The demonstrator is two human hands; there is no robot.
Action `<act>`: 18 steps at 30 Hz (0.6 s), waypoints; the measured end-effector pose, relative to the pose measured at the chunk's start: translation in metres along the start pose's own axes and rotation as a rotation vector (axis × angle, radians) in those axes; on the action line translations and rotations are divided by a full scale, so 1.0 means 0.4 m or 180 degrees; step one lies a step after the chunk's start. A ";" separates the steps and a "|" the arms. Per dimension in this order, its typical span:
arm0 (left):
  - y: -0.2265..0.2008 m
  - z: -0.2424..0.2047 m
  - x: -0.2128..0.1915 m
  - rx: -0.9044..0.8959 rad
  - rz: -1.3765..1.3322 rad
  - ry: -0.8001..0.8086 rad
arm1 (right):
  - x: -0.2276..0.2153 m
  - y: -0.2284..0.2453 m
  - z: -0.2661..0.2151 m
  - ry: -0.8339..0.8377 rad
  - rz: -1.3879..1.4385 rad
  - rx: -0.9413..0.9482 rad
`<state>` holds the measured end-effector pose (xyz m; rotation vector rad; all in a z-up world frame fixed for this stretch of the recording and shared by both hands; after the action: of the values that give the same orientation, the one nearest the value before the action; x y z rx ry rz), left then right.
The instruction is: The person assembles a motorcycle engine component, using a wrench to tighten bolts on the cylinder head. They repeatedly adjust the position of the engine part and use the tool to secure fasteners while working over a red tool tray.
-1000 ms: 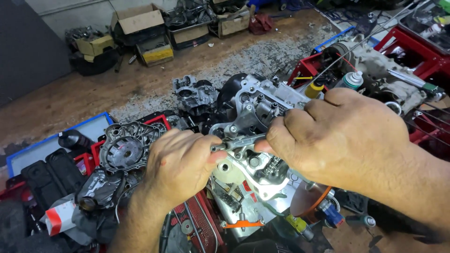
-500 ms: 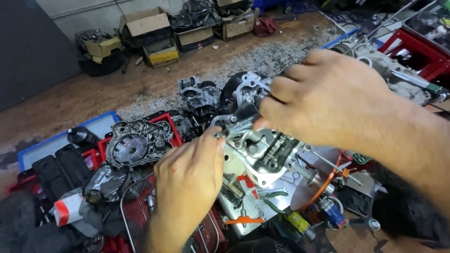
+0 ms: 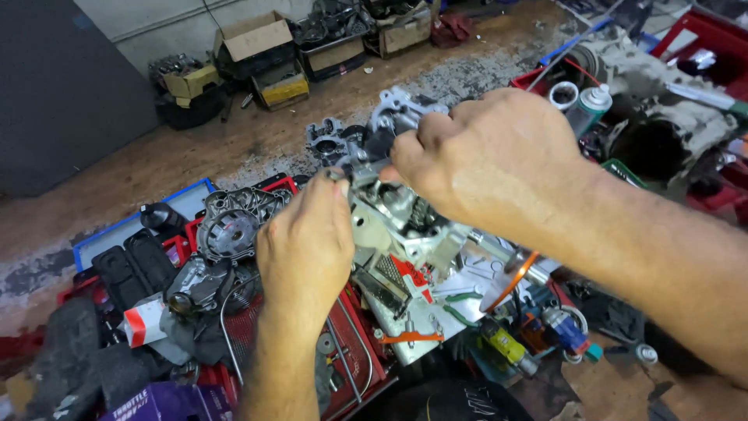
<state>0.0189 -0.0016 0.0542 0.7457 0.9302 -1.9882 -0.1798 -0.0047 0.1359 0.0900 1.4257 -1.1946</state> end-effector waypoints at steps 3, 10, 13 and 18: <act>0.002 -0.001 0.007 -0.0112 0.0063 0.0186 | -0.002 0.044 -0.017 0.0054 -0.0025 0.0288; 0.002 -0.013 0.012 -0.0126 0.0323 0.0050 | 0.025 0.128 -0.056 -0.0440 -0.0611 0.0842; 0.005 -0.011 0.010 -0.0040 0.0292 -0.0060 | 0.024 0.124 -0.057 -0.0537 -0.0589 0.0874; 0.014 0.003 0.011 -0.0225 0.0274 0.0226 | 0.001 0.068 -0.035 -0.0231 -0.0289 0.0429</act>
<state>0.0210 -0.0067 0.0497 0.8074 0.9884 -1.8552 -0.1718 0.0173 0.1161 0.0750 1.2968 -1.3552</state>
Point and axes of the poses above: each hand's wrist, its own z-axis towards the middle knuckle, its own x-axis out of the palm, y = z × x, the point moved 1 cm from there along z, towards the middle knuckle, and after that the axes turned 4 degrees about z, right-handed, at the moved point
